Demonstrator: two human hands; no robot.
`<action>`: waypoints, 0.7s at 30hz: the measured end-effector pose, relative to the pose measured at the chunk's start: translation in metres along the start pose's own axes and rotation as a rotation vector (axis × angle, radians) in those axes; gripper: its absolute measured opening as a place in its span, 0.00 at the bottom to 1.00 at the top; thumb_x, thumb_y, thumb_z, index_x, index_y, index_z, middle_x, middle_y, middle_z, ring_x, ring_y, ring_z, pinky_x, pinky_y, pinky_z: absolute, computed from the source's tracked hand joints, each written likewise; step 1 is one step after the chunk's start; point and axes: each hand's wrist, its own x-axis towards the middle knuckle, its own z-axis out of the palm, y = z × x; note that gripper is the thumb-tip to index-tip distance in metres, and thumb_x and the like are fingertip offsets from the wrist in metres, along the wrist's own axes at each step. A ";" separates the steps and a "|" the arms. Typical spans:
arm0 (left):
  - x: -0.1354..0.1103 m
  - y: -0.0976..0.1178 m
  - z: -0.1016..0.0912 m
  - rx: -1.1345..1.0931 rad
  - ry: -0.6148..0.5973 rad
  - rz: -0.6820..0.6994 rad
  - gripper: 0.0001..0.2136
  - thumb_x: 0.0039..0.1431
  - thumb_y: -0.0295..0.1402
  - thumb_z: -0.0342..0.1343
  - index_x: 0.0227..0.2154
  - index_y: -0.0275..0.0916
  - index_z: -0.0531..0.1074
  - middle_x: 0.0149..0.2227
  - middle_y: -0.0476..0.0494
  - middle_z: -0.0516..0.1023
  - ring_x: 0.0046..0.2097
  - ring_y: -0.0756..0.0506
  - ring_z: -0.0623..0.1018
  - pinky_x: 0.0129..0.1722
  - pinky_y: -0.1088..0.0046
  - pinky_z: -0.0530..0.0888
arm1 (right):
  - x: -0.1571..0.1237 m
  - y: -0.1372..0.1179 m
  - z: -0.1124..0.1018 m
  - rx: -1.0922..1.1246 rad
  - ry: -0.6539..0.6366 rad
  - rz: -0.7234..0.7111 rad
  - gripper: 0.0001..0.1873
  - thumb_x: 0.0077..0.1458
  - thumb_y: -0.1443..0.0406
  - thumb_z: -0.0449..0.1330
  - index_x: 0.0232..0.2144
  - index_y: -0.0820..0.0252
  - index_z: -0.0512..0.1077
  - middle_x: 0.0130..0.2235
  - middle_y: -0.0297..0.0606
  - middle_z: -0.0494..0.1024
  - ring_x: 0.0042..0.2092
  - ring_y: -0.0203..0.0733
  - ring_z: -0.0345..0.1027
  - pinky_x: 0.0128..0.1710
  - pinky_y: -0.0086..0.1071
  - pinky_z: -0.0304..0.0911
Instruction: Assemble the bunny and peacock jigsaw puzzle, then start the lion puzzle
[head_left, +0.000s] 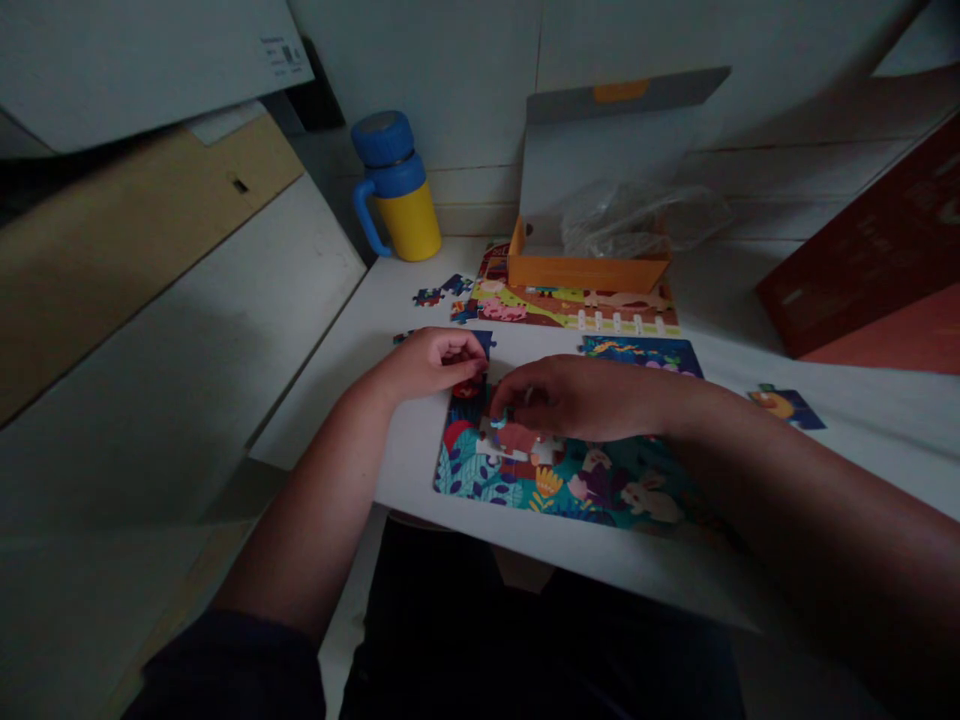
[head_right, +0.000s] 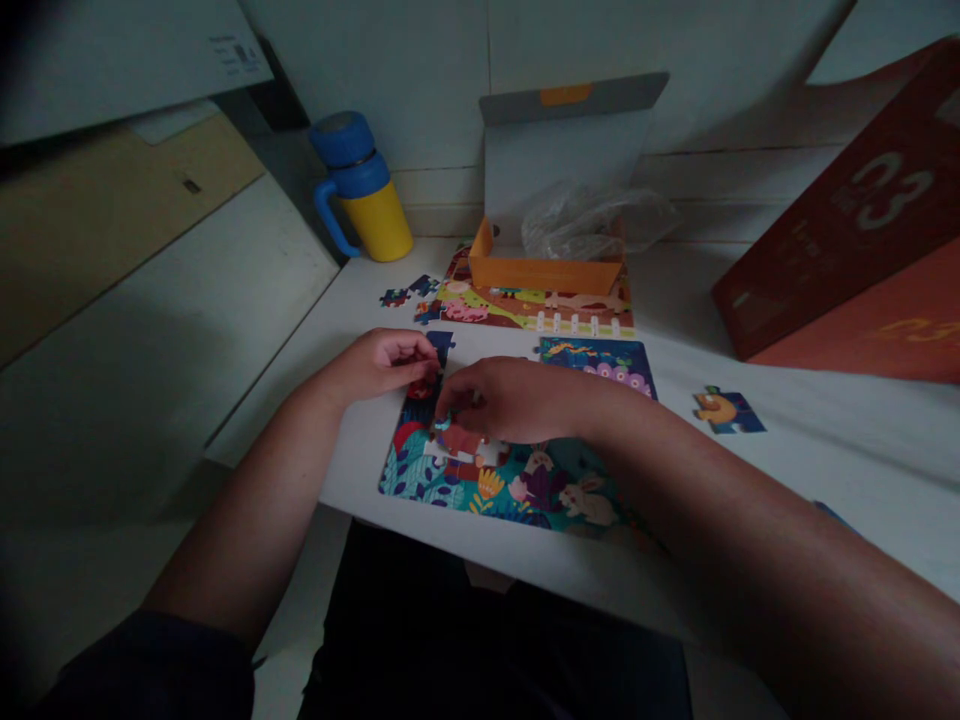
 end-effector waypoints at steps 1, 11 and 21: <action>0.000 0.000 0.000 -0.005 -0.002 -0.007 0.10 0.61 0.39 0.67 0.37 0.38 0.77 0.31 0.47 0.81 0.31 0.49 0.78 0.32 0.73 0.73 | -0.001 -0.001 -0.001 0.010 0.001 -0.007 0.16 0.62 0.66 0.62 0.50 0.53 0.84 0.42 0.36 0.85 0.37 0.41 0.74 0.35 0.32 0.63; 0.000 0.004 0.000 0.009 -0.009 0.001 0.12 0.63 0.43 0.67 0.37 0.38 0.77 0.31 0.46 0.81 0.32 0.48 0.79 0.33 0.73 0.72 | 0.003 -0.017 0.016 -0.126 0.110 -0.111 0.16 0.60 0.69 0.67 0.49 0.51 0.83 0.47 0.37 0.86 0.41 0.42 0.77 0.41 0.33 0.63; 0.001 0.001 -0.001 0.034 -0.009 0.023 0.11 0.64 0.41 0.67 0.37 0.38 0.78 0.32 0.47 0.80 0.33 0.48 0.78 0.35 0.72 0.73 | 0.005 -0.009 0.026 -0.023 0.028 -0.082 0.16 0.58 0.70 0.68 0.49 0.56 0.78 0.44 0.37 0.87 0.40 0.41 0.79 0.40 0.32 0.66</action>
